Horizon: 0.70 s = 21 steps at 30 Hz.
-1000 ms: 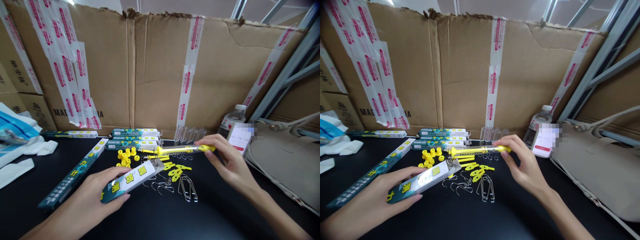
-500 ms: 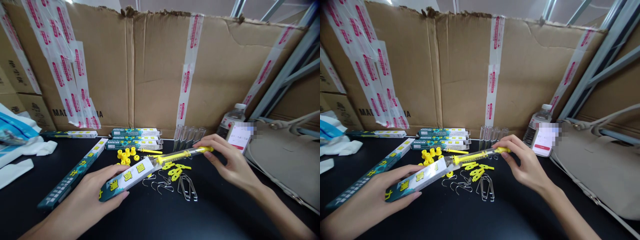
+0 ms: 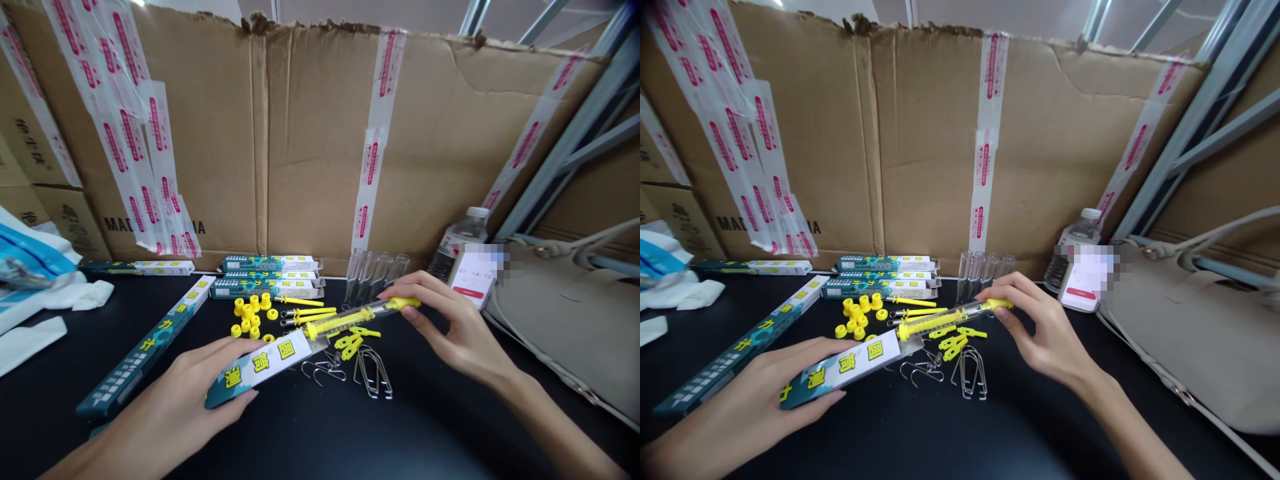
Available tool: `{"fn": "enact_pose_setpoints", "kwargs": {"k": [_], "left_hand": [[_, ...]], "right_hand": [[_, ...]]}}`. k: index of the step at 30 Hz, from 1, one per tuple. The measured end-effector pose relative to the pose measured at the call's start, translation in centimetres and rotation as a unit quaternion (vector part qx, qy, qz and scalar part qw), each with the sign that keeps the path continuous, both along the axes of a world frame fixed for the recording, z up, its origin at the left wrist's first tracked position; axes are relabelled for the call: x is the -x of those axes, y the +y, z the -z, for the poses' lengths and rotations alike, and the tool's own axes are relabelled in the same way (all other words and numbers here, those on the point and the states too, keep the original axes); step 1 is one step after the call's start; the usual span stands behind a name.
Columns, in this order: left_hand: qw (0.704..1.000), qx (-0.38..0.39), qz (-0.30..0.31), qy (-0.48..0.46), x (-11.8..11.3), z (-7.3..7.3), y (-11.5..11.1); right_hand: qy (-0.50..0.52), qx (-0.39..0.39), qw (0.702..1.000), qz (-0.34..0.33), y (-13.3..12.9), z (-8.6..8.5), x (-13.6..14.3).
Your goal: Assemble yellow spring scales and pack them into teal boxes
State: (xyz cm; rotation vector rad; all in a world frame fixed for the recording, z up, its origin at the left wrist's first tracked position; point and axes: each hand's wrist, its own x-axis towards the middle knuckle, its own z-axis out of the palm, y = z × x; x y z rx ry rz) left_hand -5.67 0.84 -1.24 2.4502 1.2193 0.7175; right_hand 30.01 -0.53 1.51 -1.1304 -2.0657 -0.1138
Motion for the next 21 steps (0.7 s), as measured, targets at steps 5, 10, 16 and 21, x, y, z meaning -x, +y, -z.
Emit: {"fn": "enact_pose_setpoints", "kwargs": {"k": [5, 10, 16, 21], "left_hand": [[1.0, -0.019, -0.008, 0.0, 0.1, -0.2, 0.1], [0.999, -0.037, 0.006, 0.019, 0.2, -0.2, 0.0], [0.997, -0.048, 0.056, 0.034, 0.0, -0.1, -0.4], [0.995, -0.039, 0.089, 0.035, -0.1, -0.2, -0.8]], "right_hand": [[-0.008, 0.016, 1.0, -0.019, -0.1, 0.0, 0.3], [0.008, 0.038, 0.998, -0.049, -0.2, 0.2, 1.0], [0.053, 0.097, 0.985, -0.134, -0.9, 1.7, 4.3], [0.068, 0.111, 0.981, -0.143, -1.8, 2.6, 6.6]]}}
